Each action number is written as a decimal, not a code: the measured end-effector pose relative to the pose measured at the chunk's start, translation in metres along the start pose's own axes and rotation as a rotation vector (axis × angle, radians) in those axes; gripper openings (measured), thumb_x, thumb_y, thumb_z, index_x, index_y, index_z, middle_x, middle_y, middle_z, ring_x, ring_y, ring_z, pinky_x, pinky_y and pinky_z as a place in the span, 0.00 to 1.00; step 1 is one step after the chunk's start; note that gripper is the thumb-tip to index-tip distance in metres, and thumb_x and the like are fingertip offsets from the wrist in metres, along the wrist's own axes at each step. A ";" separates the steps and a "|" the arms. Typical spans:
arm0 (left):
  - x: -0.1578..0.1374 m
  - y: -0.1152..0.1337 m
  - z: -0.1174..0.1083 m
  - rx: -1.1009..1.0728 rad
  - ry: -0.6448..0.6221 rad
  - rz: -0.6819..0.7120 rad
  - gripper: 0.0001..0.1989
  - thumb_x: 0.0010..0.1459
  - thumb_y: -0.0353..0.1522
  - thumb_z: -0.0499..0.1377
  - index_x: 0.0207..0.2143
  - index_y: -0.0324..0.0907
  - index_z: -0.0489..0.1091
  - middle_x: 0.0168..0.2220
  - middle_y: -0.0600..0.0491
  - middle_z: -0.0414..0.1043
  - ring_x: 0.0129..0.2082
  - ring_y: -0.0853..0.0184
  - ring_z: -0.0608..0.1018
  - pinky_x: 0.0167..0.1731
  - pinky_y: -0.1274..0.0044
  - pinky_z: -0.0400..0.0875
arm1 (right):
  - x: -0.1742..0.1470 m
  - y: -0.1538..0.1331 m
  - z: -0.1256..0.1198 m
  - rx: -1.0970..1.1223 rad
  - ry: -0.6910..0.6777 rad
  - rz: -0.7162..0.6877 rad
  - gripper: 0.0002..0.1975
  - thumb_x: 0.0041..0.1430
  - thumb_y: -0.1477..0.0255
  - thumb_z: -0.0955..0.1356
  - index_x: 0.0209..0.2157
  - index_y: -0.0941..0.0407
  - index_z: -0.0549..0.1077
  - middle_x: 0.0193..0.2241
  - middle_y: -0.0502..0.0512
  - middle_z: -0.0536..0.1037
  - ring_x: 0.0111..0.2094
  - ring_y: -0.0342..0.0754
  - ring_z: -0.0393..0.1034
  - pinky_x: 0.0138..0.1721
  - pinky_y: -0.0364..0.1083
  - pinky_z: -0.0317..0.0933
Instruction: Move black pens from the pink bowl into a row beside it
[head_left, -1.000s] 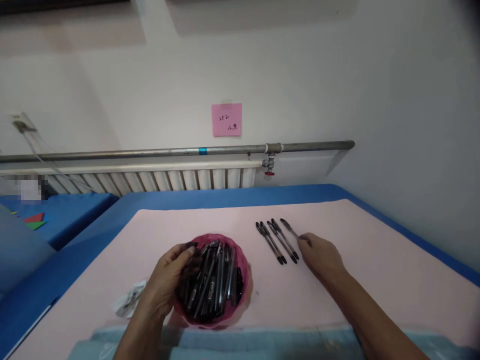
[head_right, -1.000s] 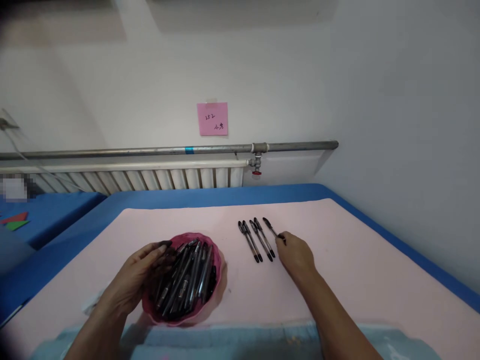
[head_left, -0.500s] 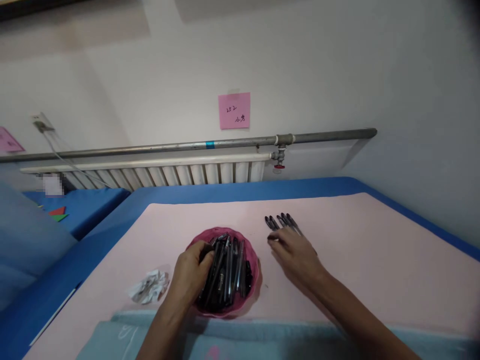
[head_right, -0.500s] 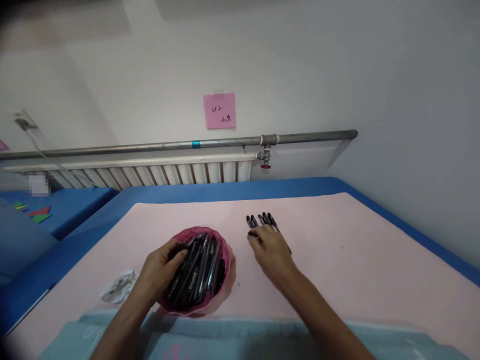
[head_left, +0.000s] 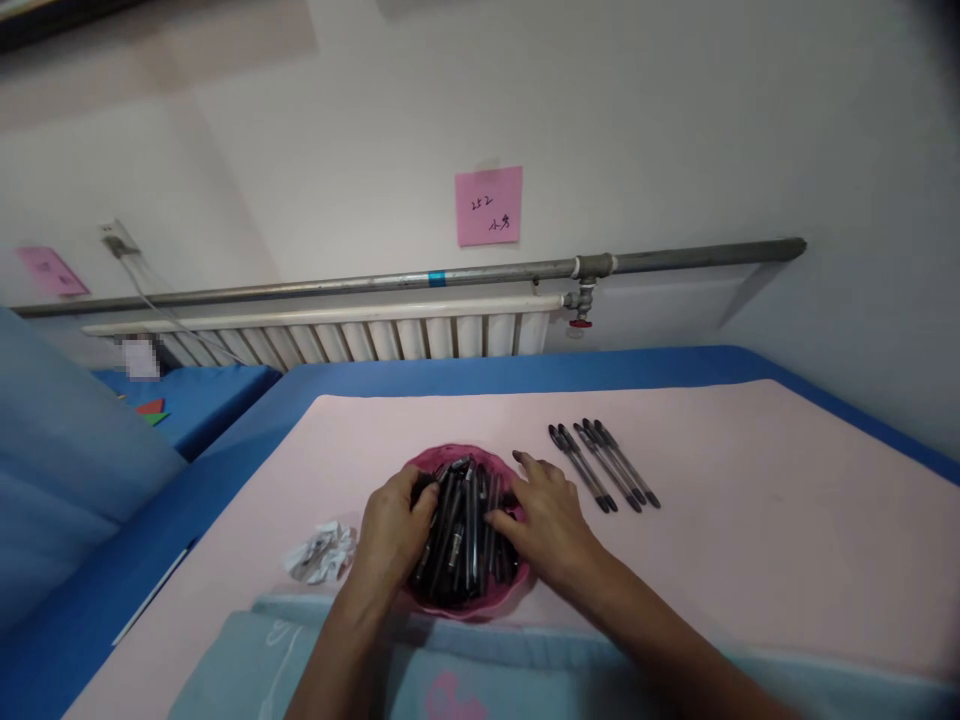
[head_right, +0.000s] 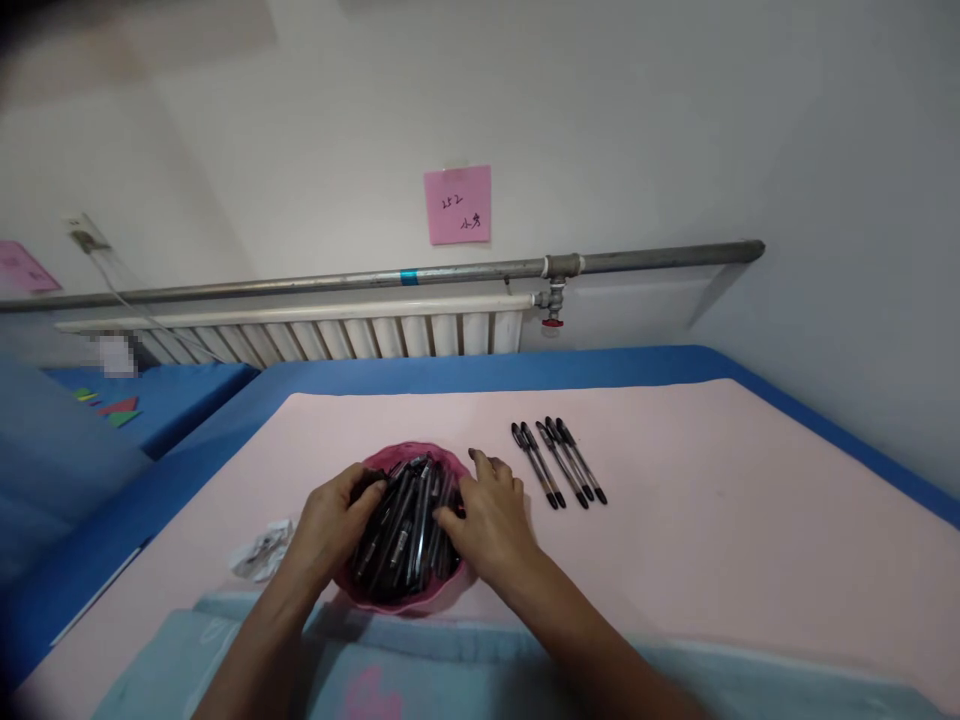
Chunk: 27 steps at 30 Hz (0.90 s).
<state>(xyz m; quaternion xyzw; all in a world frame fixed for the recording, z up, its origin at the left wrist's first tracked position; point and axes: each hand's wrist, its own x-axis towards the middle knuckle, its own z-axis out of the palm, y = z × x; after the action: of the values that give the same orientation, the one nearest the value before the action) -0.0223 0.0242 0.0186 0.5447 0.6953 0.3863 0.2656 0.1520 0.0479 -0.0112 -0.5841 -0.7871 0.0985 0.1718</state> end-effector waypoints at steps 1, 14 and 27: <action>0.001 -0.001 -0.001 0.061 -0.005 0.035 0.06 0.49 0.34 0.54 0.24 0.43 0.68 0.24 0.54 0.71 0.27 0.68 0.70 0.28 0.77 0.58 | 0.001 0.001 0.001 0.012 -0.019 0.020 0.16 0.48 0.66 0.65 0.41 0.54 0.71 0.54 0.59 0.59 0.51 0.59 0.52 0.46 0.54 0.50; 0.007 -0.010 -0.014 0.527 -0.029 0.075 0.09 0.50 0.34 0.51 0.28 0.42 0.69 0.28 0.51 0.70 0.29 0.66 0.70 0.29 0.76 0.59 | 0.009 -0.001 0.005 0.027 -0.128 0.040 0.15 0.49 0.62 0.64 0.35 0.56 0.72 0.38 0.57 0.70 0.39 0.54 0.61 0.38 0.50 0.53; -0.008 0.002 0.016 0.969 -0.003 0.128 0.13 0.51 0.32 0.50 0.31 0.39 0.73 0.37 0.42 0.68 0.39 0.55 0.67 0.36 0.67 0.56 | 0.007 0.003 0.013 0.059 -0.029 0.022 0.16 0.51 0.59 0.62 0.35 0.56 0.70 0.42 0.57 0.68 0.41 0.53 0.60 0.39 0.49 0.53</action>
<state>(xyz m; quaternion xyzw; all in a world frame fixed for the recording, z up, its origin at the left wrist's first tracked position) -0.0062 0.0206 0.0113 0.6480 0.7597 0.0331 -0.0418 0.1476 0.0560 -0.0227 -0.5859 -0.7798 0.1322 0.1766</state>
